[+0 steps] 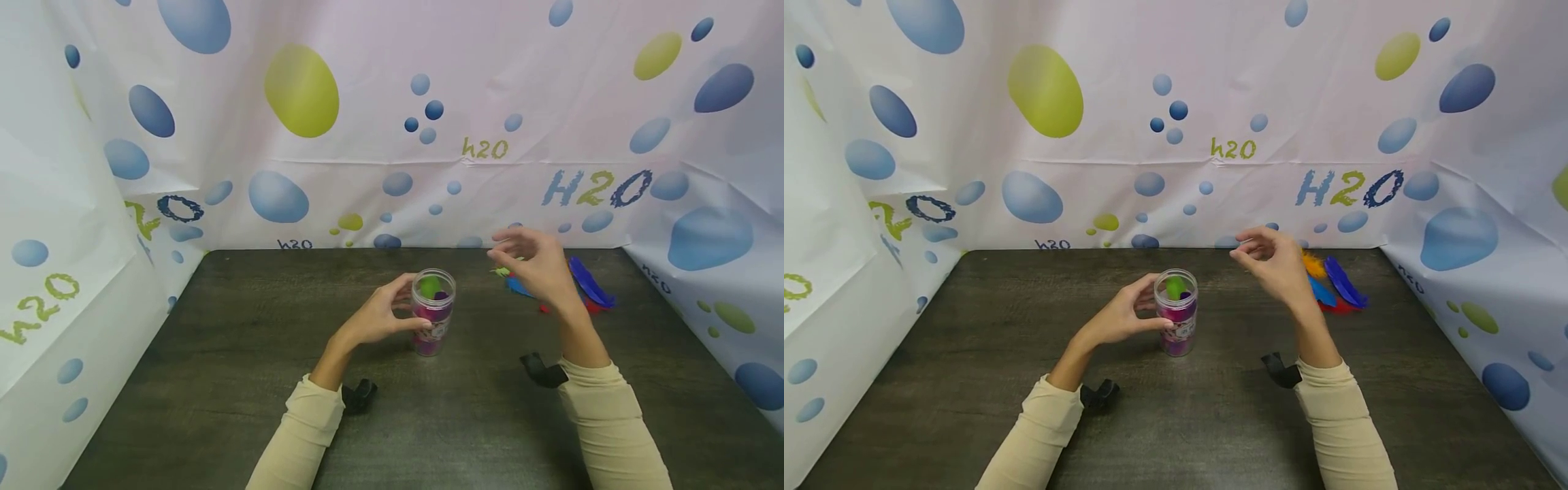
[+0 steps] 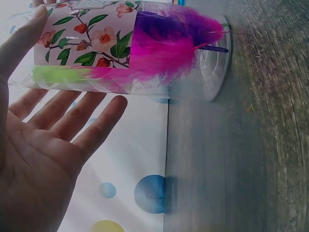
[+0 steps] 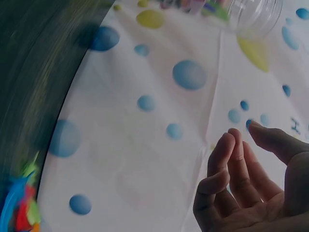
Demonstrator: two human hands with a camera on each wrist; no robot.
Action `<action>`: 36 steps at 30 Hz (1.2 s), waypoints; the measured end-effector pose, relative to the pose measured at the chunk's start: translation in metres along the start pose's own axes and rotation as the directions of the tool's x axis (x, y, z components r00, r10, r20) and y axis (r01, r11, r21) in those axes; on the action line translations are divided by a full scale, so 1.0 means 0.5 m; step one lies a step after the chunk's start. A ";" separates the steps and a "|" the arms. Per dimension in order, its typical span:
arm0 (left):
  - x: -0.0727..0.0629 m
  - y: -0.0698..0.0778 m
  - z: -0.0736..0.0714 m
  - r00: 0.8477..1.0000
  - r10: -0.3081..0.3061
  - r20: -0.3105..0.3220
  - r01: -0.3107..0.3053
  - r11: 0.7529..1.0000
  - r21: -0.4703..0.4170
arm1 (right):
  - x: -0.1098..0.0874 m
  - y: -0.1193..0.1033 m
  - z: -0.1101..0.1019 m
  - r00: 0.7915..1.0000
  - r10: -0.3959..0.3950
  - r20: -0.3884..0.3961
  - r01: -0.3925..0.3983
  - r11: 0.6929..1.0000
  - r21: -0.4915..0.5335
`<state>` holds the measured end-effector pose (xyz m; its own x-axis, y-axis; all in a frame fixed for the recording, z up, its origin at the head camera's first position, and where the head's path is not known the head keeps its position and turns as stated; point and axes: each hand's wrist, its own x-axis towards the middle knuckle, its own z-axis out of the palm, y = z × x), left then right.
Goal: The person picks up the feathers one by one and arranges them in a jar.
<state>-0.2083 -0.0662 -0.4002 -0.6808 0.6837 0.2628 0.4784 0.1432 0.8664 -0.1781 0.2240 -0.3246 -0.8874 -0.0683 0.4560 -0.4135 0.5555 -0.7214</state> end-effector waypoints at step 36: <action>0.001 -0.004 0.003 1.000 -0.007 0.003 0.007 1.000 -0.008 | -0.038 0.124 -0.064 0.976 0.139 -0.169 -0.171 0.966 -0.191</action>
<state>-0.2088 -0.0650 -0.4027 -0.6824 0.6848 0.2556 0.4690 0.1419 0.8718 -0.1802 0.2865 -0.3613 -0.8889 0.1510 0.4325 -0.2086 0.7072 -0.6755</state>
